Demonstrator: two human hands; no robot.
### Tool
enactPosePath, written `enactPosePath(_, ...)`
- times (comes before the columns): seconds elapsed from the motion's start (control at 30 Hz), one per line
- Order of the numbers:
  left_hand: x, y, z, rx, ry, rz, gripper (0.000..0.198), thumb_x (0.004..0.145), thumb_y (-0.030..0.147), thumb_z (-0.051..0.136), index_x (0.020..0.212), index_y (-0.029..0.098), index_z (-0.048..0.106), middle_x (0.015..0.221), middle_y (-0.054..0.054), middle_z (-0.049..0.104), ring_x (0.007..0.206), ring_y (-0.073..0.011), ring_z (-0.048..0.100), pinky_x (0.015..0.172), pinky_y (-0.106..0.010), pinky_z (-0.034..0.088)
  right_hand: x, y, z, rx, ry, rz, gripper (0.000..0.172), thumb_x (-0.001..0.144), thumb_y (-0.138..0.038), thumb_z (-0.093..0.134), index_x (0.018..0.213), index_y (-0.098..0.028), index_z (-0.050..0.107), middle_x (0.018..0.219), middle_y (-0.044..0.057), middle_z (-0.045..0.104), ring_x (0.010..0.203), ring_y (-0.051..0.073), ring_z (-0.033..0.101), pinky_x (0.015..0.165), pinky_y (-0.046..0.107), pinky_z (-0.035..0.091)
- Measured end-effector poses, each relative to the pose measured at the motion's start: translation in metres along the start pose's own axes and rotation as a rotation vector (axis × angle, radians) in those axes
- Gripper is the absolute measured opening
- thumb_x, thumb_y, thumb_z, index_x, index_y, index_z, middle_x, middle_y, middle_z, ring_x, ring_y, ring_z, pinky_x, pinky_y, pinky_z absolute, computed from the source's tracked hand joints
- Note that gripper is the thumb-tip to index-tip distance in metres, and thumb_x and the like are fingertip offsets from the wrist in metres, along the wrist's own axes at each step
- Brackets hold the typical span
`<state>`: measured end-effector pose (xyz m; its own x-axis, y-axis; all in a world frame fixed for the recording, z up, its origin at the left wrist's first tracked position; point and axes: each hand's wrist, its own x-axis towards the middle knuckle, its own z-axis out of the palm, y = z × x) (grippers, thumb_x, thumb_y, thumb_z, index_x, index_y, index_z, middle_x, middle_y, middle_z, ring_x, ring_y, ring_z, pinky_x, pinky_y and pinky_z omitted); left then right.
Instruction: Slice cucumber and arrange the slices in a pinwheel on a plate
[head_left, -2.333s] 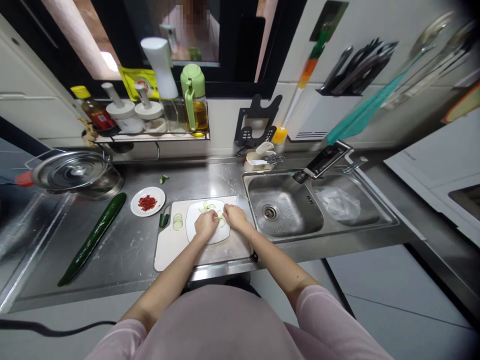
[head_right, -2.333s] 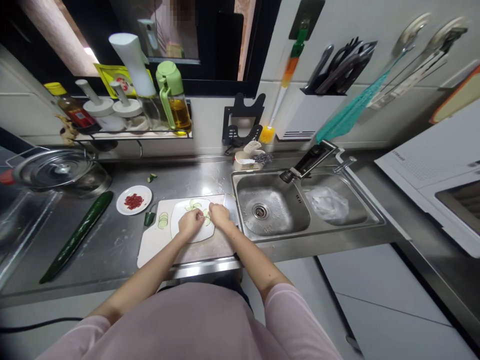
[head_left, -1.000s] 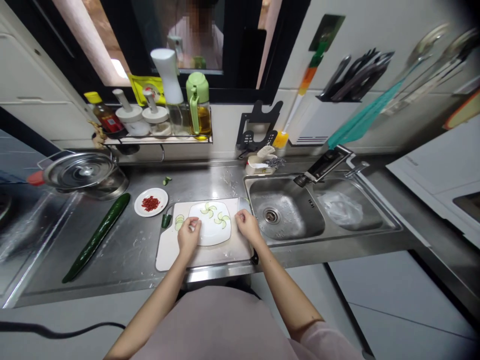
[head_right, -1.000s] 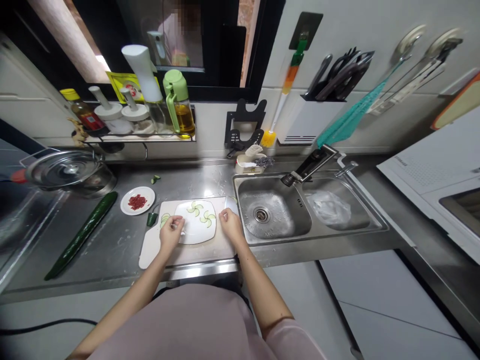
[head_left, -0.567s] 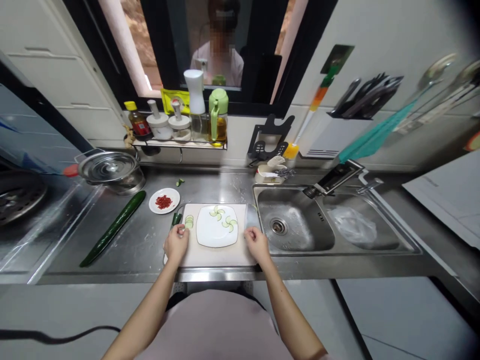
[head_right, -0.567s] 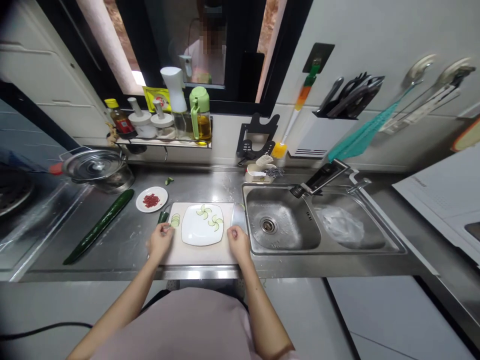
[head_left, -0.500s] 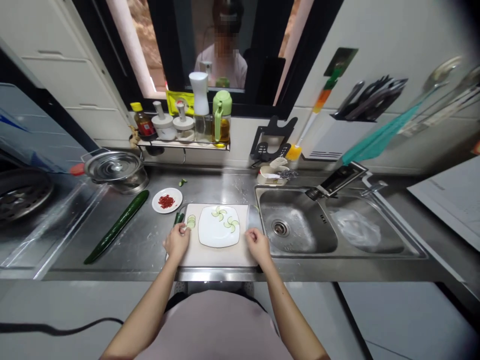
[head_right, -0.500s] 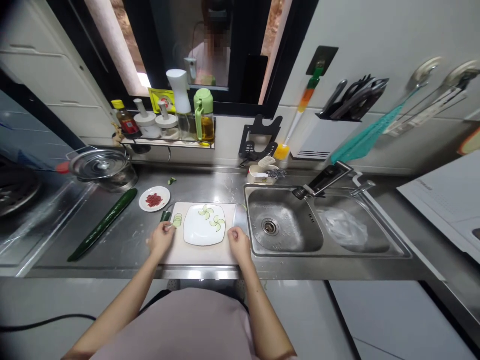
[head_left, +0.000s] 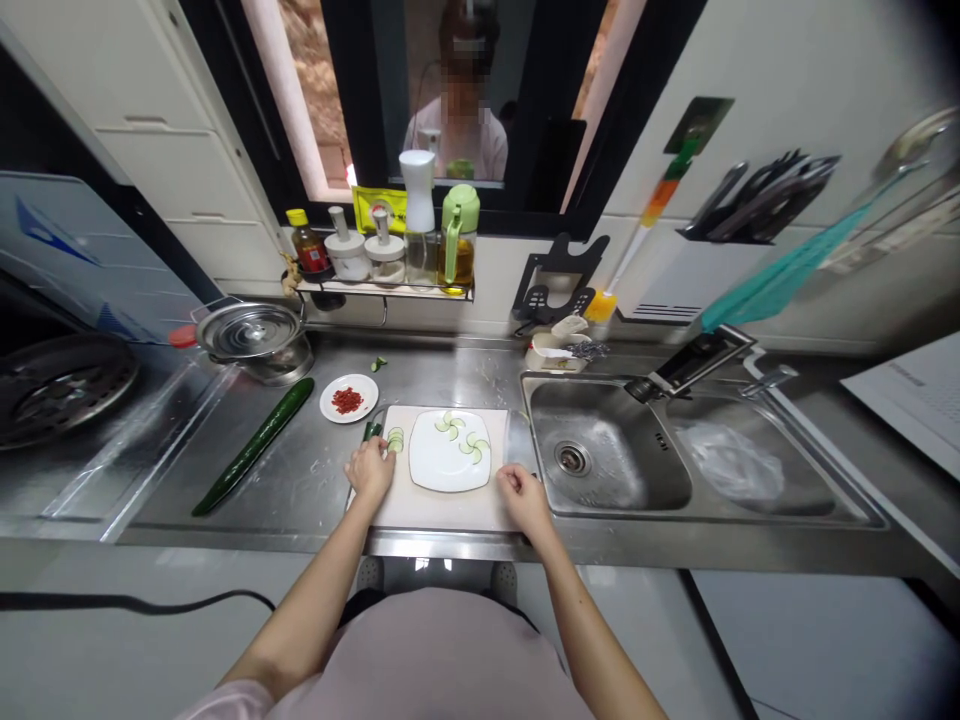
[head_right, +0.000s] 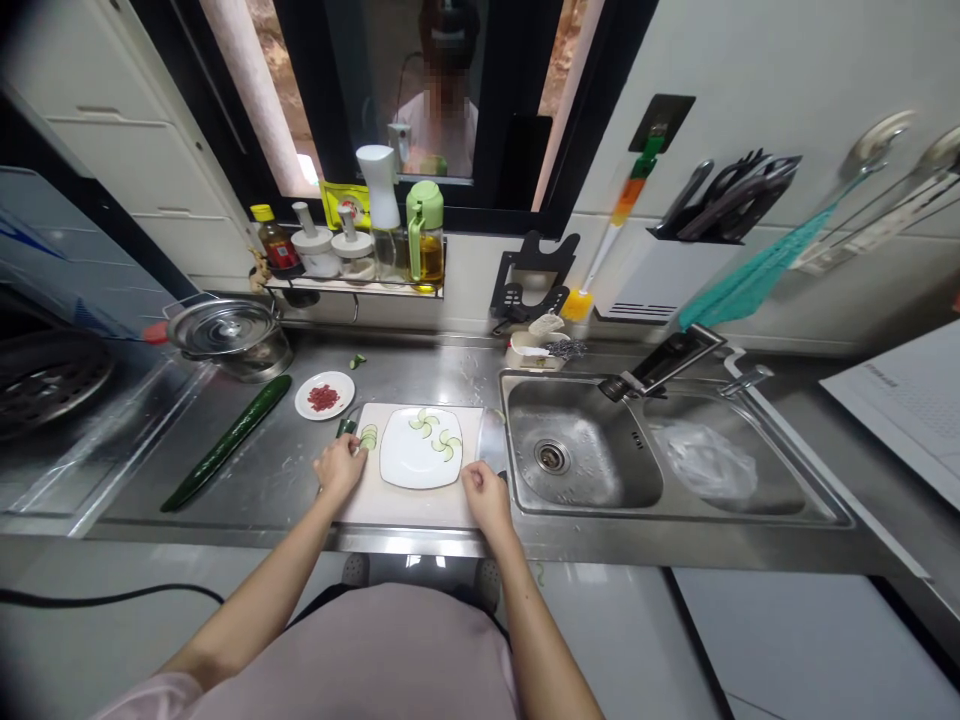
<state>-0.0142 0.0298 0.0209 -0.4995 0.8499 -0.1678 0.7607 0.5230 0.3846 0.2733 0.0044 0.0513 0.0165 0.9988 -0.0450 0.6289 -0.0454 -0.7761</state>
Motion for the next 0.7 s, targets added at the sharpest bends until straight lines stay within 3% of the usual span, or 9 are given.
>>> enactPosePath(0.23, -0.001, -0.003, 0.005, -0.078, 0.032, 0.053, 0.016, 0.085, 0.028, 0.053, 0.096, 0.025, 0.064, 0.096, -0.005, 0.071, 0.097, -0.0217, 0.06, 0.076, -0.029, 0.04, -0.004, -0.001, 0.002, -0.006, -0.005, 0.013, 0.029, 0.082, -0.044, 0.045, 0.076, -0.02, 0.062, 0.058, 0.0, 0.054, 0.058, 0.016, 0.051, 0.056, 0.024, 0.034)
enactPosePath(0.47, 0.005, -0.008, 0.002, -0.019, 0.033, 0.106, 0.026, 0.085, 0.027, 0.052, 0.106, 0.025, 0.067, 0.094, -0.006, 0.071, 0.093, -0.0233, 0.063, 0.08, -0.031, 0.039, -0.003, -0.006, 0.008, 0.03, -0.018, -0.025, 0.032, 0.08, -0.045, 0.046, 0.074, -0.019, 0.062, 0.055, -0.001, 0.051, 0.056, 0.015, 0.049, 0.055, 0.023, 0.033)
enactPosePath(0.7, 0.009, -0.01, 0.001, -0.071, -0.057, 0.166, 0.031, 0.083, 0.021, 0.052, 0.109, 0.021, 0.069, 0.106, -0.012, 0.07, 0.1, -0.0266, 0.062, 0.086, -0.036, 0.04, -0.003, -0.007, 0.01, 0.053, -0.041, -0.018, 0.032, 0.079, -0.046, 0.047, 0.073, -0.019, 0.062, 0.06, 0.001, 0.056, 0.059, 0.016, 0.05, 0.055, 0.024, 0.033)
